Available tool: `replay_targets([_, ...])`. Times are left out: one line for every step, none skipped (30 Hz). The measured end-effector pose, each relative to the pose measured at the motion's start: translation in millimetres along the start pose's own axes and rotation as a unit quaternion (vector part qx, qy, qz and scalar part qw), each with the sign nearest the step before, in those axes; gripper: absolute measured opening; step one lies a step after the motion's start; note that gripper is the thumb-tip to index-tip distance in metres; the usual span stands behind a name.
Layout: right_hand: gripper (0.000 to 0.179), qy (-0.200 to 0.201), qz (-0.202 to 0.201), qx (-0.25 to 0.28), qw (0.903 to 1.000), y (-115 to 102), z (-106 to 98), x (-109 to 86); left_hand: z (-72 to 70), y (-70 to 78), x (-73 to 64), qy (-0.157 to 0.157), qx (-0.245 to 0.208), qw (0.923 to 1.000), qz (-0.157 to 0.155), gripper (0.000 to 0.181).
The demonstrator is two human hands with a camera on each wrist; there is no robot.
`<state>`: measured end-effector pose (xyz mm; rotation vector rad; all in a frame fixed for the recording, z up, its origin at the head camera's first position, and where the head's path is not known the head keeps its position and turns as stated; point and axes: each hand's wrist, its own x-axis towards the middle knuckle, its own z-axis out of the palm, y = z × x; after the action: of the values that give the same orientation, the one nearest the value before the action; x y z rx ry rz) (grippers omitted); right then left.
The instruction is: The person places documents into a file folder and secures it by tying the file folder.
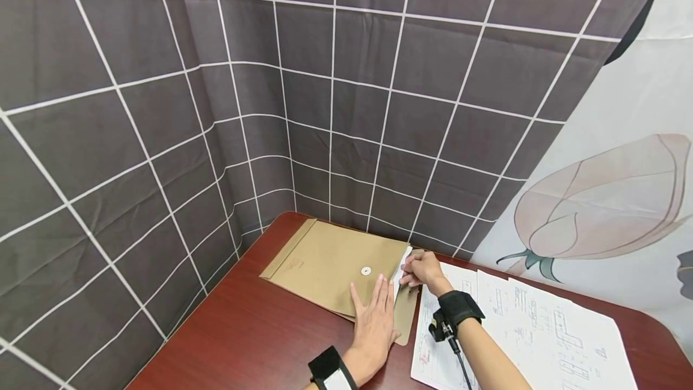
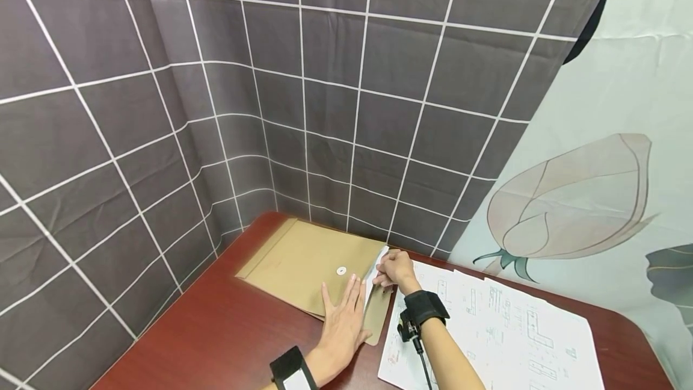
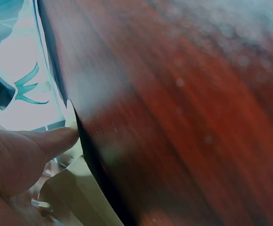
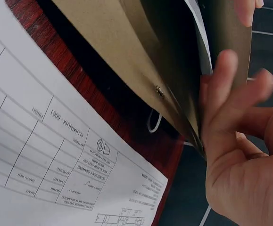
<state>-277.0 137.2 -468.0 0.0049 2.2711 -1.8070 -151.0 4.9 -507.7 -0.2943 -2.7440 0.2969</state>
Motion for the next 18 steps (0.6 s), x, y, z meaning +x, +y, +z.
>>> replay_targets([0.009,-0.002,0.000,0.008,1.0000,0.1,0.7,0.6,-0.2,-0.1,-0.1,0.000,-0.002,1.0000,0.000,0.102])
replay_targets([0.009,-0.004,0.001,0.018,0.9998,0.1,1.5,1.2,-0.1,-0.1,-0.3,0.001,-0.002,1.0000,0.000,0.102])
replay_targets([0.010,-0.007,0.001,0.027,0.9996,0.3,2.4,2.1,0.0,-0.1,-0.5,0.003,-0.004,1.0000,0.001,0.102])
replay_targets([0.010,-0.011,0.001,0.037,0.9993,1.0,3.3,3.3,-0.2,-0.2,-0.8,0.005,-0.004,1.0000,0.001,0.102])
replay_targets([0.009,-0.016,0.001,0.047,0.9988,1.4,4.2,4.4,-0.2,-0.3,-1.0,0.007,-0.007,1.0000,0.001,0.102])
replay_targets([0.009,-0.018,0.001,0.053,0.9985,2.0,5.3,5.4,-0.5,-0.4,-1.3,0.009,-0.009,0.9999,0.000,0.103])
replay_targets([0.008,-0.018,0.000,0.057,0.9982,2.4,6.4,6.4,-0.7,-0.5,-1.4,0.011,-0.010,0.9999,0.000,0.103])
replay_targets([0.008,-0.019,-0.001,0.062,0.9979,2.8,7.5,7.4,-0.5,-0.5,-1.4,0.012,-0.012,0.9999,0.000,0.103])
replay_targets([0.007,-0.020,-0.004,0.062,0.9978,3.4,8.3,8.3,-0.9,-0.6,-1.3,0.012,-0.013,0.9998,0.000,0.103])
replay_targets([0.007,-0.021,-0.006,0.064,0.9977,3.6,9.1,8.7,-1.1,-0.7,-1.1,0.012,-0.013,0.9998,0.000,0.103])
replay_targets([0.007,-0.022,-0.007,0.064,0.9977,3.8,9.6,9.1,-0.9,-0.7,-0.9,0.011,-0.013,0.9999,0.000,0.103])
replay_targets([0.007,-0.022,-0.009,0.062,0.9978,4.1,10.2,9.2,-1.1,-0.8,-0.8,0.010,-0.013,0.9999,-0.001,0.103])
replay_targets([0.008,-0.022,-0.012,0.059,0.9979,4.1,10.7,9.0,-0.9,-0.8,-0.7,0.008,-0.012,0.9999,-0.001,0.103])
replay_targets([0.008,-0.023,-0.013,0.056,0.9981,4.3,11.4,8.9,-0.8,-0.9,-0.7,0.008,-0.012,0.9999,-0.001,0.103])
replay_targets([0.009,-0.024,-0.015,0.051,0.9983,4.3,12.0,8.6,-0.8,-0.9,-0.6,0.007,-0.011,0.9999,-0.002,0.103])
replay_targets([0.010,-0.022,-0.015,0.047,0.9985,4.2,12.9,8.2,-1.0,-1.0,-0.6,0.007,-0.011,0.9999,-0.002,0.103])
replay_targets([0.012,-0.021,-0.017,0.042,0.9988,4.4,13.8,7.9,-0.8,-0.9,-0.7,0.006,-0.011,0.9999,-0.002,0.103])
replay_targets([0.013,-0.019,-0.016,0.038,0.9990,4.4,14.8,7.6,-0.7,-0.9,-0.8,0.006,-0.012,0.9999,-0.002,0.103])
